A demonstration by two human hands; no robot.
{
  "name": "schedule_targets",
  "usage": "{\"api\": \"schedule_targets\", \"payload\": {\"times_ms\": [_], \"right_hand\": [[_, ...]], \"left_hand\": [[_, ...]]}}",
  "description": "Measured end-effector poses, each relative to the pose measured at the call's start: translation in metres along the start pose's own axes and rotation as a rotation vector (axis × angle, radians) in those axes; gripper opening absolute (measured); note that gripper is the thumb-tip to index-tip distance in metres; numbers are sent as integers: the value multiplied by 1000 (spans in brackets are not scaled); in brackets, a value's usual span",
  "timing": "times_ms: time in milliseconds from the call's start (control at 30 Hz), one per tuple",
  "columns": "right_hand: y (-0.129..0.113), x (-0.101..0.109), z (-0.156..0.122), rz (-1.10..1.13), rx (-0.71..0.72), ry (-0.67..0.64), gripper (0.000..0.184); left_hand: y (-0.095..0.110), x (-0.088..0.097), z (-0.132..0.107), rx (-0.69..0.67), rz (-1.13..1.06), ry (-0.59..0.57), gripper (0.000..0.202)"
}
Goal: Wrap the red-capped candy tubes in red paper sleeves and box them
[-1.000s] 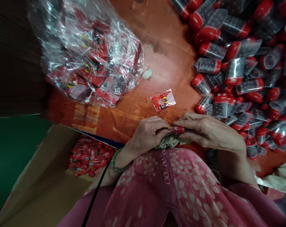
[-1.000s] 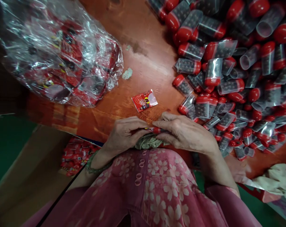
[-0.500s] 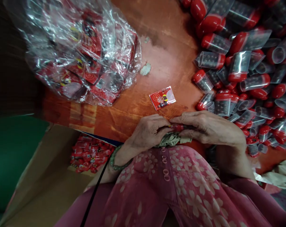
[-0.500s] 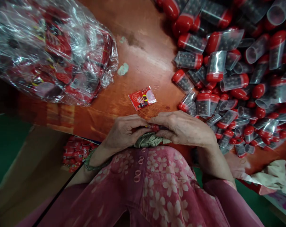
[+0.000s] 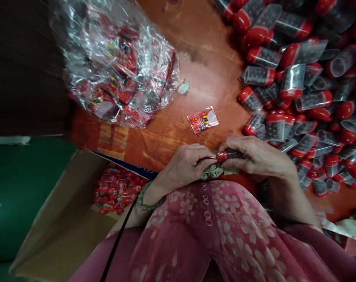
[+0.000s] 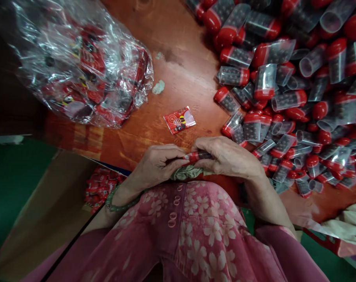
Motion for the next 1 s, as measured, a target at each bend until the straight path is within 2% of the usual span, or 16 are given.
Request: {"api": "schedule_targets", "payload": {"times_ms": [100, 200, 267, 367, 433, 567, 700, 867, 1000], "right_hand": [[0, -2, -5, 38, -2, 6, 16], [2, -3, -11, 182, 3, 58, 23], [4, -4, -15, 316, -14, 132, 26], [9, -7, -20, 605, -92, 279, 30], [11, -13, -21, 809, -138, 350, 34], [6, -25, -12, 1008, -145, 419, 39], [-3, -28, -1, 1065, -104, 510, 44], [-6, -31, -4, 1089, -72, 594, 52], [-1, -38, -15, 941, -63, 529, 39]], "left_hand": [[4, -4, -2, 32, -27, -5, 15], [4, -4, -6, 97, -121, 38, 20], [1, -5, -10, 160, -272, 80, 42], [-6, -12, -14, 214, -618, 150, 82], [-9, -18, -14, 180, -772, 197, 90], [-13, -27, -8, 110, -832, 313, 62], [-16, -33, -2, 159, -890, 452, 40], [-15, -31, 6, 226, -1046, 587, 37], [-15, -23, 11, 254, -1069, 663, 41]]}}
Point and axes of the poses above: each hand's wrist, its own z-axis towards the middle knuckle, its own x-axis out of the back of the hand, y = z × x, the point moved 7 cm from there along z, towards the middle knuckle, and after that the axes turned 15 degrees about -z, right-handed, at the moved point
